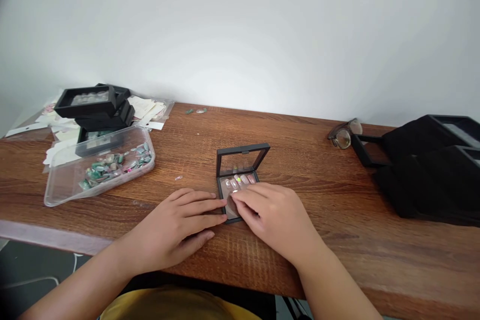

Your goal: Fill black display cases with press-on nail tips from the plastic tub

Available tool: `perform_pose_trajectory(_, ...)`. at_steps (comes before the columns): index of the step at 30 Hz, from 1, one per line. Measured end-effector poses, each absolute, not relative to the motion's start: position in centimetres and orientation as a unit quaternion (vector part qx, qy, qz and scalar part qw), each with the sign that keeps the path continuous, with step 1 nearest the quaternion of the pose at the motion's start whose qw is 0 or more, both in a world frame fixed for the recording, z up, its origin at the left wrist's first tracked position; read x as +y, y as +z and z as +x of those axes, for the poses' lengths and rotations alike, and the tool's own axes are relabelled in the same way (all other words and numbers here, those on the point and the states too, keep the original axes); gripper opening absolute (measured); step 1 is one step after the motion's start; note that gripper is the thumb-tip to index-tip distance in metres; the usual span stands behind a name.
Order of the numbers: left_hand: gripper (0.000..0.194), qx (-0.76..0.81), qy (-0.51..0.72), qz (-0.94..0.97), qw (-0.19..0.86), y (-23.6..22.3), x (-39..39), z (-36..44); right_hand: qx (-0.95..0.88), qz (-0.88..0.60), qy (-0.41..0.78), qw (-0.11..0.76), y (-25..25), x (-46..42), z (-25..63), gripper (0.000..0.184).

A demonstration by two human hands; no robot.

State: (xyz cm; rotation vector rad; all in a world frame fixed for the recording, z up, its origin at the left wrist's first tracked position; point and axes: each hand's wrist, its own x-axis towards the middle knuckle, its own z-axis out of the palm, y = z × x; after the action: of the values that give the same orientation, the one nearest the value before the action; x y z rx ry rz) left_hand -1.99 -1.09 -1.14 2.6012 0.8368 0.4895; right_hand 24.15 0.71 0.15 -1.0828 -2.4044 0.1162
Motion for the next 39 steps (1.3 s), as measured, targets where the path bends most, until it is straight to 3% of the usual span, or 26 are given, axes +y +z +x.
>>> perform_pose_trajectory(10, 0.035, 0.295, 0.182, 0.921, 0.178, -0.9, -1.1, -2.1, -0.833, -0.444, 0.199, 0.263, 0.7, 0.5, 24.7, 0.014)
perform_pose_trajectory(21, 0.036, 0.302, 0.179, 0.919, 0.178, -0.9, -1.1, -2.1, -0.809, -0.49, 0.244, 0.214, 0.4, 1.2, 25.1, 0.019)
perform_pose_trajectory(29, 0.035, 0.302, 0.169, 0.92, 0.185, -0.9, -1.2, -2.2, -0.809, -0.506, 0.222, 0.197, 0.5, 1.0, 24.5, 0.02)
perform_pose_trajectory(39, 0.034, 0.295, 0.186, 0.923, 0.165, -1.1, -1.1, -2.1, -0.828, -0.513, 0.099, 0.202, 0.2, 0.7, 22.8, 0.026)
